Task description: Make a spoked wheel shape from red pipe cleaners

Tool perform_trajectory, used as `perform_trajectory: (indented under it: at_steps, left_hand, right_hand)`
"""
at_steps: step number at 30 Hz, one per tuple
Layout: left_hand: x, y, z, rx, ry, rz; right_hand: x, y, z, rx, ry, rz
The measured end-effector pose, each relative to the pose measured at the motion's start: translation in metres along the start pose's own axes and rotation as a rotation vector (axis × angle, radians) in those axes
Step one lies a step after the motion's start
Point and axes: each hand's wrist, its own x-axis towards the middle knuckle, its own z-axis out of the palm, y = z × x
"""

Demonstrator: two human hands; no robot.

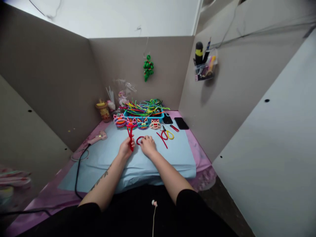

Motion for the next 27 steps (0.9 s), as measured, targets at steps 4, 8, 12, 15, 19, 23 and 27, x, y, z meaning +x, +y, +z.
perform_trajectory:
  at_steps: [4,8,12,15,19,23,27]
  left_hand:
    - [-0.017,-0.009,0.003,0.137,-0.056,0.004]
    - [-0.018,-0.015,0.010,0.281,-0.110,0.028]
    - [-0.020,-0.018,0.013,0.426,-0.175,0.031]
    - [-0.022,-0.021,0.012,0.508,-0.201,0.029]
    - [-0.022,-0.023,0.012,0.541,-0.184,0.050]
    - [-0.021,-0.022,0.009,0.537,-0.142,0.076]
    - [-0.022,-0.016,0.009,0.531,-0.086,0.111]
  right_hand:
    - [-0.005,-0.003,0.001,0.284,0.107,0.031]
    - [-0.004,-0.002,0.001,0.560,0.162,0.039]
    - [-0.006,0.004,0.000,0.734,0.199,0.055]
    - [-0.007,0.007,0.001,0.816,0.193,0.085]
    - [-0.008,0.008,0.003,0.880,0.176,0.139]
    - [-0.010,0.006,0.001,0.918,0.171,0.164]
    - [-0.011,0.004,-0.002,0.941,0.180,0.154]
